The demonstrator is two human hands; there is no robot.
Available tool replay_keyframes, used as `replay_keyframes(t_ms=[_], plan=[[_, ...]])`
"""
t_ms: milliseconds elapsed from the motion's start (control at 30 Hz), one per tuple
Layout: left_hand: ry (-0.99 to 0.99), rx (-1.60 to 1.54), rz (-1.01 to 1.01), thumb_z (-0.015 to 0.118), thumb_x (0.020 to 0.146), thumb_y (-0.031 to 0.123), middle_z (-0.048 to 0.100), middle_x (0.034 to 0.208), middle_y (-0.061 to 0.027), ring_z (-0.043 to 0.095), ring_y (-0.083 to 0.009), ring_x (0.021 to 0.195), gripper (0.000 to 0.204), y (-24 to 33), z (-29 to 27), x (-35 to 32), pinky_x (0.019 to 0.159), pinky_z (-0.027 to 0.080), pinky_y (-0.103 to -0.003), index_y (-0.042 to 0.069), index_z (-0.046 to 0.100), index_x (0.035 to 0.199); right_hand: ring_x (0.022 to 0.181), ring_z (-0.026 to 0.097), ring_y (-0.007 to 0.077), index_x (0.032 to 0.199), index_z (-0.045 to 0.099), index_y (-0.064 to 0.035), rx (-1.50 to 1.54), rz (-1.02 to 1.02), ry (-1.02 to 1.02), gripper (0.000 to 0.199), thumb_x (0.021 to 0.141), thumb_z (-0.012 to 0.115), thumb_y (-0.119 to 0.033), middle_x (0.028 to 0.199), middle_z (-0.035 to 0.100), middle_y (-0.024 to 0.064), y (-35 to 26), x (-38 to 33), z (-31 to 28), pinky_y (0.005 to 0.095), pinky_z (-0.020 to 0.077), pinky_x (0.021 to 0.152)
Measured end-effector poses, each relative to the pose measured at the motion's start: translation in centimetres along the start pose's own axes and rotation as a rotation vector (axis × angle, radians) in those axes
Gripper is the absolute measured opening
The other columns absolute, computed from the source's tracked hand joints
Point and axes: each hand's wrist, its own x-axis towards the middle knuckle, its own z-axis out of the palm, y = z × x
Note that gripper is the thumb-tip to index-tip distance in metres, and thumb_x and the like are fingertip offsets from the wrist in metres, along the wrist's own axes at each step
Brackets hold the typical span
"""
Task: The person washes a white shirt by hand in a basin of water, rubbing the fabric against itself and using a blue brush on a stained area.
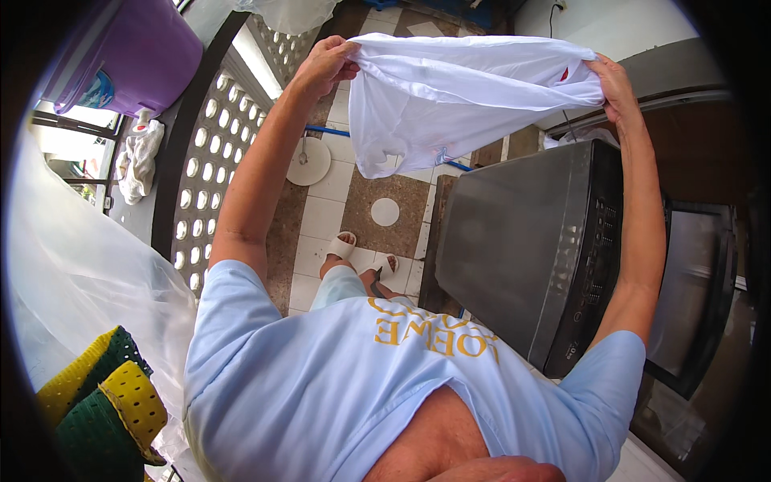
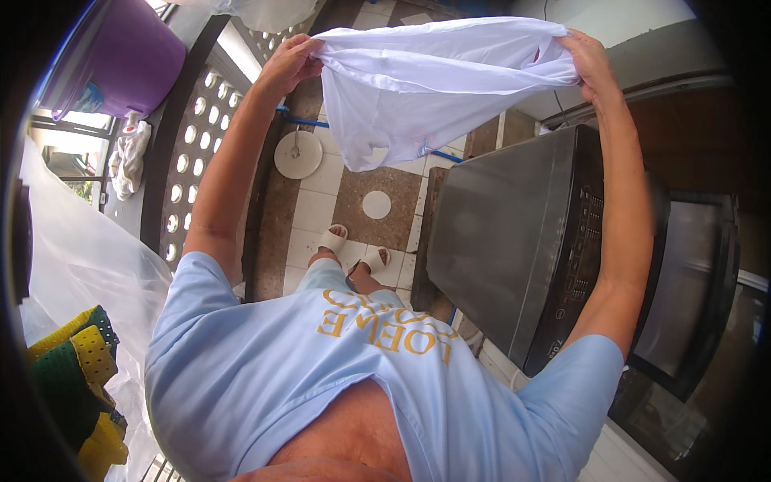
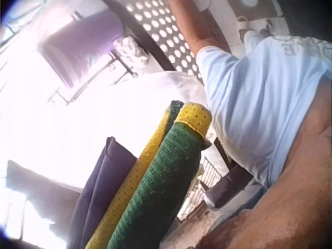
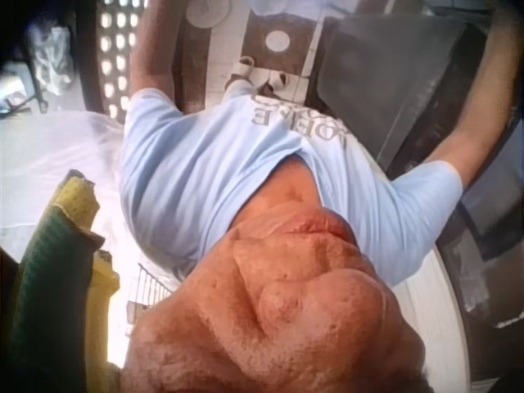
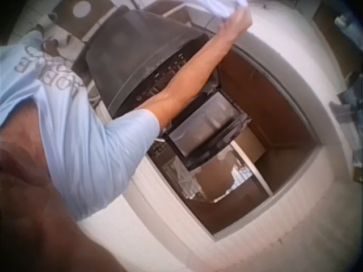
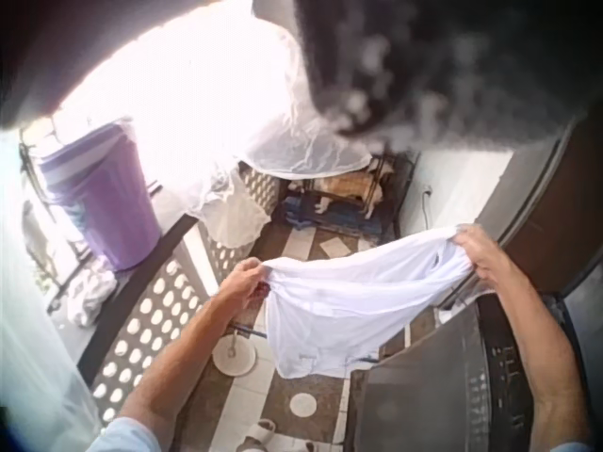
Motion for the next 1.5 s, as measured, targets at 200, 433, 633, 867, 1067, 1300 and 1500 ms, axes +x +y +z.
replay_keyframes(t_ms=[200, 433, 633, 867, 1067, 1300, 1500], plan=[[0.097, 0.404, 0.336, 0.058, 0.090, 0.018, 0.055, 0.071, -0.0035, 0.051, -0.0118, 0.063, 0.015, 8.7, 2.0, -3.1, 0.053, 0.042, -0.029, 0.002, 0.059, 0.089, 0.080, 0.064, 0.0150, 0.111, 0.063, 0.0008, 0.088, -0.364, 0.291, 0.027, 0.090, 0.057, -0.015, 0.093, 0.068, 0.0074, -3.4, -3.4, -1.8, 0.0262, 0.0505, 0.070], [0.329, 0.313, 0.310, 0.058, 0.079, 0.019, 0.059, 0.074, -0.0150, 0.056, -0.0212, 0.070, 0.023, -6.0, 2.3, 5.7, 0.066, 0.048, -0.037, -0.004, 0.056, 0.078, 0.076, 0.058, 0.0152, 0.104, 0.063, 0.0051, -0.178, -0.080, 0.058, 0.031, 0.090, 0.058, -0.022, 0.084, 0.066, 0.0062, 10.1, 2.0, 11.4, 0.0281, 0.0458, 0.068], [0.333, -0.009, 0.178, 0.059, 0.085, 0.019, 0.059, 0.075, -0.0073, 0.059, -0.0182, 0.066, 0.014, -0.5, -0.9, 9.7, 0.056, 0.048, -0.033, 0.005, 0.060, 0.088, 0.091, 0.063, 0.0248, 0.108, 0.060, 0.0056, 0.556, 0.146, 0.144, 0.029, 0.090, 0.056, -0.018, 0.107, 0.063, 0.0161, 7.0, 4.8, 6.0, 0.0326, 0.0507, 0.079], [-0.156, -0.382, 0.167, 0.062, 0.080, 0.013, 0.062, 0.073, -0.0083, 0.063, -0.0216, 0.064, 0.010, 8.6, 6.3, 9.5, 0.061, 0.056, -0.038, 0.004, 0.063, 0.083, 0.097, 0.061, 0.0169, 0.116, 0.058, -0.0002, 0.166, -0.049, -0.171, 0.042, 0.083, 0.068, -0.025, 0.111, 0.062, 0.0087, -3.5, 2.9, 6.8, 0.0318, 0.0479, 0.087], [-0.438, -0.074, 0.322, 0.067, 0.083, 0.021, 0.062, 0.074, -0.0063, 0.058, -0.0137, 0.060, 0.023, 12.2, 12.2, 4.7, 0.054, 0.050, -0.025, 0.000, 0.066, 0.092, 0.083, 0.062, 0.0111, 0.106, 0.063, -0.0005, -0.278, -0.375, -0.278, 0.033, 0.074, 0.068, 0.001, 0.092, 0.067, 0.0034, -6.9, -0.2, 15.0, 0.0269, 0.0485, 0.079], [-0.261, 0.000, 0.370, 0.066, 0.088, 0.017, 0.063, 0.106, -0.0069, 0.059, -0.0133, 0.093, 0.042, 0.9, 1.6, 4.4, 0.083, 0.047, -0.025, 0.002, 0.054, 0.124, 0.098, 0.061, 0.0163, 0.107, 0.065, 0.0001, 0.024, -0.264, -0.372, 0.024, 0.084, 0.062, -0.006, 0.102, 0.066, 0.0049, -3.7, 6.9, 6.9, 0.0304, 0.0442, 0.091], [0.071, -0.128, -0.001, 0.072, 0.079, 0.022, 0.059, 0.106, -0.0062, 0.054, -0.0122, 0.090, 0.042, -20.7, 0.6, 0.8, 0.075, 0.044, -0.027, 0.007, 0.057, 0.115, 0.111, 0.055, 0.0232, 0.109, 0.063, 0.0027, 0.335, -0.294, -0.277, 0.024, 0.086, 0.057, -0.003, 0.116, 0.061, 0.0100, -9.1, 6.4, 3.5, 0.0373, 0.0385, 0.103]])
